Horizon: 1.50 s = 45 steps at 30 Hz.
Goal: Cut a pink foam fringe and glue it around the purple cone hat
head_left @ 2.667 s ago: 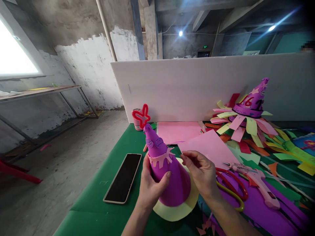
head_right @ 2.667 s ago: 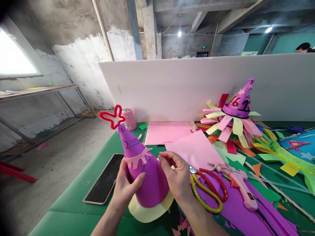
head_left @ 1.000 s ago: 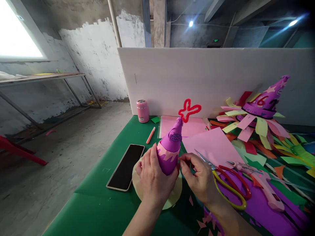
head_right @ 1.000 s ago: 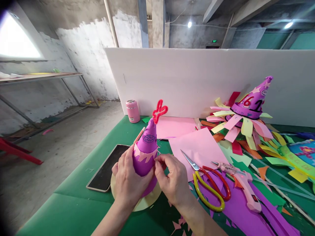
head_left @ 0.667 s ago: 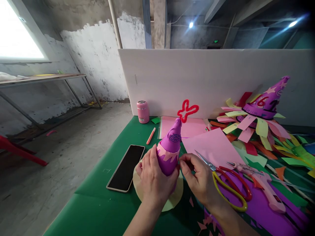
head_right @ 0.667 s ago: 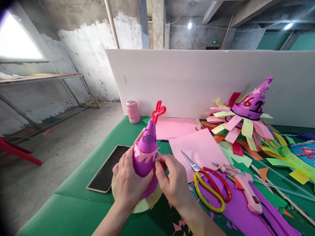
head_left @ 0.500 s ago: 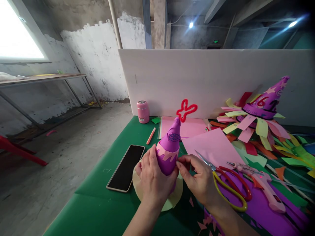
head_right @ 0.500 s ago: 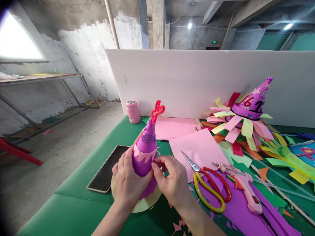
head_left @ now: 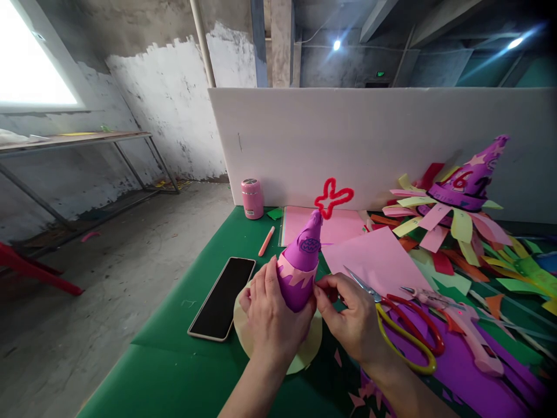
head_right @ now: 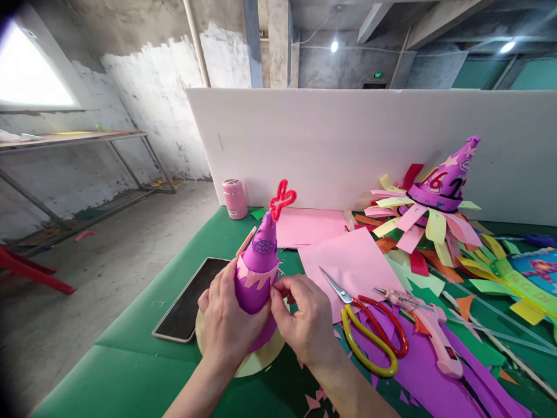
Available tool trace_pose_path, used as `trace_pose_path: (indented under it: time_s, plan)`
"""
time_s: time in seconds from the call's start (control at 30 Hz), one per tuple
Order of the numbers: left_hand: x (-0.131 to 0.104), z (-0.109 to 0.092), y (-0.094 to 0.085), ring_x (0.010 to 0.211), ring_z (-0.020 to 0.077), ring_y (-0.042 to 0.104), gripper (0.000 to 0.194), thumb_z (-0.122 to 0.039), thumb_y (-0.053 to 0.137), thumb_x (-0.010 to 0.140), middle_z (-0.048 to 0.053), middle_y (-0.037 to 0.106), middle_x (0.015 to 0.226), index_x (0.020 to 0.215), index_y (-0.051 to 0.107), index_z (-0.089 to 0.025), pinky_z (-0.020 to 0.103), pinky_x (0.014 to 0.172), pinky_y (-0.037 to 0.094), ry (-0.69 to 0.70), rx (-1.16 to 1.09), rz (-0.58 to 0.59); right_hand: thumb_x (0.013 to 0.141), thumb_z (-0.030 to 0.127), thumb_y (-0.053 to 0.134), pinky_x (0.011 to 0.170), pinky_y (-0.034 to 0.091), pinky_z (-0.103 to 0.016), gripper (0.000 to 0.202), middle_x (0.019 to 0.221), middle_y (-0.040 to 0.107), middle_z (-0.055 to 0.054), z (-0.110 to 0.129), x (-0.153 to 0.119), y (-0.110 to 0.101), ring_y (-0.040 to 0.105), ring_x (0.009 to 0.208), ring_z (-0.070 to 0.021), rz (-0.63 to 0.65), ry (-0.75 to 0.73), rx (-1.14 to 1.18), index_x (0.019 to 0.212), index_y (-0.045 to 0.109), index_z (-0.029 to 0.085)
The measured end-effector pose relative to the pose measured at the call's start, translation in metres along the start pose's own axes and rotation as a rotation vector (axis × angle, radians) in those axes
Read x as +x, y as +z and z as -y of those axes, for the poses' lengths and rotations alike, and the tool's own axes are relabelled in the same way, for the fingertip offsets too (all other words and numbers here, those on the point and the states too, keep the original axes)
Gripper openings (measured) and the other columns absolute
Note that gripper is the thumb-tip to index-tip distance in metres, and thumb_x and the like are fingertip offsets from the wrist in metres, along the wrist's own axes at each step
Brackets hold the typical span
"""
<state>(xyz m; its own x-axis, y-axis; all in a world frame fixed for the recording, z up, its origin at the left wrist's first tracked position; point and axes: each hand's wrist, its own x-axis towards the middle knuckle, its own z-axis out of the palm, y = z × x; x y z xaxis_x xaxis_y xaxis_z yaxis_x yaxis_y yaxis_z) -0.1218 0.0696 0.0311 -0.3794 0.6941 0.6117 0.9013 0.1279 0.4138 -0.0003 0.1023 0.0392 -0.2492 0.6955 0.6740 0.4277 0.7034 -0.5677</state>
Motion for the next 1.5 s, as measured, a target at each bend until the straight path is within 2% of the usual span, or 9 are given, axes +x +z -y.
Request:
trace_pose_path:
  time_s: [0.2,0.4,0.6,0.77,1.07,1.17,1.3,1.4,1.5]
  plan:
    - [0.000,0.000,0.002,0.103,0.0365,0.058,0.067,-0.041,0.061,0.069,0.021,0.061,0.113,0.126,0.038,-0.013,0.052,0.082,0.039,0.027,-0.006,-0.019,0.081,0.016,0.052,0.055,0.041,-0.022,0.008,0.063,0.054,0.001,0.001,0.002,-0.002,0.050,0.056,-0.0117,0.013,0.063,0.041,0.073,0.053,0.019]
    - [-0.001,0.000,0.001,0.100,0.0347,0.060,0.077,-0.042,0.066,0.065,0.020,0.062,0.113,0.129,0.035,-0.013,0.049,0.083,0.041,0.017,-0.040,-0.001,0.085,0.027,0.048,0.048,0.035,-0.022,0.012,0.063,0.046,0.004,-0.001,0.003,-0.006,0.042,0.053,-0.0107,0.084,0.400,0.459,0.075,0.052,0.021]
    - [0.003,0.004,0.001,0.106,0.0350,0.055,0.081,-0.044,0.069,0.062,0.017,0.059,0.119,0.129,0.035,-0.016,0.050,0.088,0.042,-0.127,-0.219,0.127,0.086,0.026,0.044,0.048,0.031,-0.024,0.017,0.060,0.040,0.005,-0.014,0.007,-0.008,0.037,0.053,-0.0111,-0.153,0.488,0.688,0.069,0.045,0.022]
    - [0.008,0.016,0.010,0.110,0.0321,0.053,0.081,-0.040,0.071,0.060,0.012,0.056,0.124,0.130,0.035,-0.020,0.046,0.089,0.044,-0.228,-0.429,0.218,0.087,0.022,0.036,0.046,0.032,-0.025,0.024,0.059,0.040,0.004,-0.019,0.002,-0.019,0.037,0.050,-0.0110,-0.161,0.480,0.687,0.063,0.037,0.022]
    - [0.005,0.035,0.028,0.120,0.0342,0.046,0.094,-0.051,0.074,0.057,0.017,0.048,0.133,0.133,0.031,-0.020,0.051,0.097,0.037,-0.073,-0.645,0.205,0.094,0.028,0.033,0.043,0.030,-0.023,0.035,0.054,0.037,0.005,-0.028,-0.036,-0.024,0.037,0.047,-0.0107,-0.067,0.366,0.486,0.059,0.038,0.022]
    - [0.007,0.041,0.027,0.118,0.0290,0.049,0.071,-0.056,0.054,0.075,0.016,0.052,0.127,0.131,0.034,-0.019,0.047,0.097,0.038,-0.041,-0.716,0.036,0.094,0.031,0.035,0.042,0.029,-0.023,0.036,0.052,0.037,0.005,-0.032,-0.049,-0.020,0.037,0.047,-0.0112,-0.018,0.304,0.405,0.059,0.038,0.022]
    - [0.011,0.046,0.031,0.093,0.0202,0.058,0.032,-0.041,0.033,0.091,0.009,0.060,0.099,0.104,0.052,-0.018,0.035,0.082,0.046,-0.173,-0.666,-0.191,0.092,0.027,0.040,0.040,0.029,-0.023,0.034,0.051,0.036,0.005,-0.036,-0.060,-0.017,0.035,0.045,-0.0107,0.037,0.207,0.305,0.058,0.039,0.022]
    - [0.013,0.048,0.034,0.070,0.0156,0.056,0.023,-0.032,0.038,0.089,0.002,0.057,0.073,0.077,0.053,-0.019,0.028,0.067,0.045,-0.211,-0.605,-0.206,0.091,0.021,0.042,0.045,0.037,-0.024,0.031,0.053,0.045,0.003,-0.038,-0.061,-0.016,0.044,0.048,-0.0118,0.029,0.134,0.236,0.060,0.047,0.020]
    - [0.013,0.053,0.037,0.058,0.0139,0.053,0.023,-0.031,0.041,0.088,-0.001,0.054,0.062,0.072,0.054,-0.019,0.025,0.057,0.041,-0.239,-0.550,-0.188,0.089,0.015,0.048,0.064,0.050,-0.027,0.016,0.078,0.065,-0.003,-0.041,-0.057,-0.015,0.061,0.072,-0.0158,-0.020,0.061,0.202,0.086,0.062,0.020]
